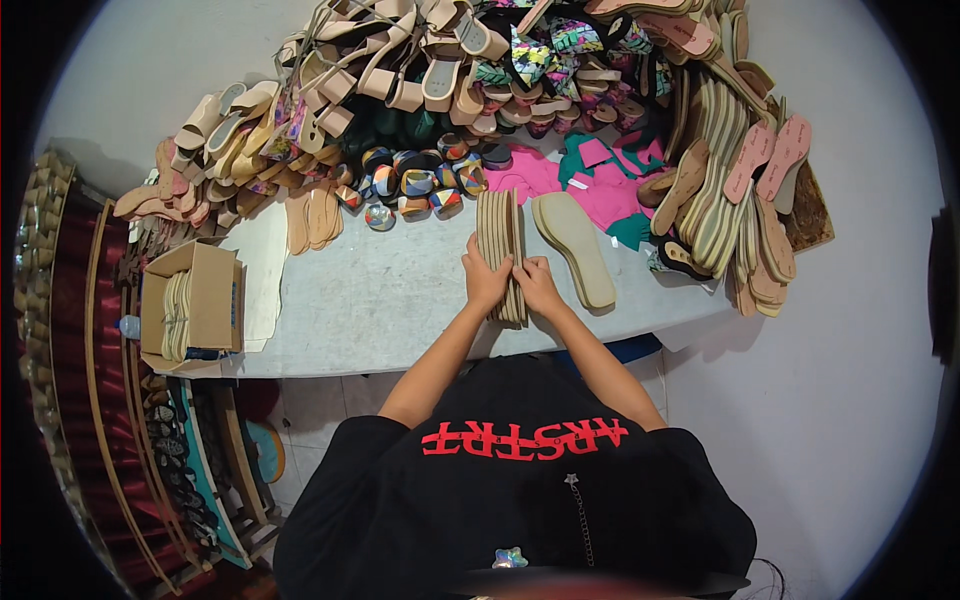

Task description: Sort and bundle stacks of shoe soles using string and place them into a cardboard box.

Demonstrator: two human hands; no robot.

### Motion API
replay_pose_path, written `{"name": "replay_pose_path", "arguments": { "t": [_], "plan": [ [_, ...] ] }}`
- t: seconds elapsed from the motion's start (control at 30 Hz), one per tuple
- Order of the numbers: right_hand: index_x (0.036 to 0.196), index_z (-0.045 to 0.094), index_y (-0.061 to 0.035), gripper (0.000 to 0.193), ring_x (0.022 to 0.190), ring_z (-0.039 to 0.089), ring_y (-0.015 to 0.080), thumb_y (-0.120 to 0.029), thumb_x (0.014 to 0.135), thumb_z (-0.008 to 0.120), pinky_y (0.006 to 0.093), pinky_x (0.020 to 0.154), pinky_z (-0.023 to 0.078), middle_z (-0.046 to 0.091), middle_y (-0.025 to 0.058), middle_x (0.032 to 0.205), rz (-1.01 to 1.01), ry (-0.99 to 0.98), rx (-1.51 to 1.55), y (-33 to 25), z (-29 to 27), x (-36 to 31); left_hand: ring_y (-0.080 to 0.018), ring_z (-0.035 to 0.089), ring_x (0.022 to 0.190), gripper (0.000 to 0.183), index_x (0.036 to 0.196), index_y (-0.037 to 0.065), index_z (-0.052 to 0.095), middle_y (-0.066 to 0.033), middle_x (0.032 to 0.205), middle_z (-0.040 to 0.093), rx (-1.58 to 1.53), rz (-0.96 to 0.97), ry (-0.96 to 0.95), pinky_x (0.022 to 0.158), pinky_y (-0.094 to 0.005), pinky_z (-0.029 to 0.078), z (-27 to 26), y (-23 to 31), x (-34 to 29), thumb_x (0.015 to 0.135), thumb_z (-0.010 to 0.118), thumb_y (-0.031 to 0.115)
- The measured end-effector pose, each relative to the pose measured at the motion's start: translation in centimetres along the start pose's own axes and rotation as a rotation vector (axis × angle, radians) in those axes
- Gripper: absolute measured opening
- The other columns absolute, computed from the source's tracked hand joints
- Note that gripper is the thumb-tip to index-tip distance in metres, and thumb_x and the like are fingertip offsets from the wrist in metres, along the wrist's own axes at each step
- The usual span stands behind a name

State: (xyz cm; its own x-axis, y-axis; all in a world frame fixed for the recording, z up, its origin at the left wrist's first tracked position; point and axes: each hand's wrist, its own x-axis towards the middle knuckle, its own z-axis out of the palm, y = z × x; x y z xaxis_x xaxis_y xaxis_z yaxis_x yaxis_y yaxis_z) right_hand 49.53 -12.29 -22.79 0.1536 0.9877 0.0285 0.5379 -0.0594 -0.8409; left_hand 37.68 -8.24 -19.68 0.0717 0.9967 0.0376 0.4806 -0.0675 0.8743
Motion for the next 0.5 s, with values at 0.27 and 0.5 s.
{"name": "replay_pose_path", "arguments": {
  "t": [0.27,0.5],
  "plan": [
    [0.131,0.03,-0.0059,0.057,0.082,0.052,0.0166,-0.015,0.08,0.055,0.0279,0.073,0.043,0.052,0.012,0.096,0.186,-0.085,0.364,-1.3,-0.7,0.6,-0.0198,0.054,0.092,0.059,0.124,0.001,0.029,-0.0186,0.101,0.053,-0.807,-0.292,-0.148,0.077,-0.0289,0.044,-0.2,-2.2,0.8,0.079,0.059,0.025],
    [0.133,0.026,-0.0069,0.059,0.077,0.054,0.0128,-0.014,0.081,0.055,0.0255,0.068,0.044,0.058,0.0107,0.089,0.29,-0.185,0.538,-0.4,-0.7,1.3,-0.0188,0.058,0.082,0.057,0.112,-0.009,0.039,-0.0159,0.097,0.056,-0.522,-0.424,-0.226,0.072,-0.0258,0.046,-0.8,-3.3,1.8,0.079,0.06,0.033]
  ]
}}
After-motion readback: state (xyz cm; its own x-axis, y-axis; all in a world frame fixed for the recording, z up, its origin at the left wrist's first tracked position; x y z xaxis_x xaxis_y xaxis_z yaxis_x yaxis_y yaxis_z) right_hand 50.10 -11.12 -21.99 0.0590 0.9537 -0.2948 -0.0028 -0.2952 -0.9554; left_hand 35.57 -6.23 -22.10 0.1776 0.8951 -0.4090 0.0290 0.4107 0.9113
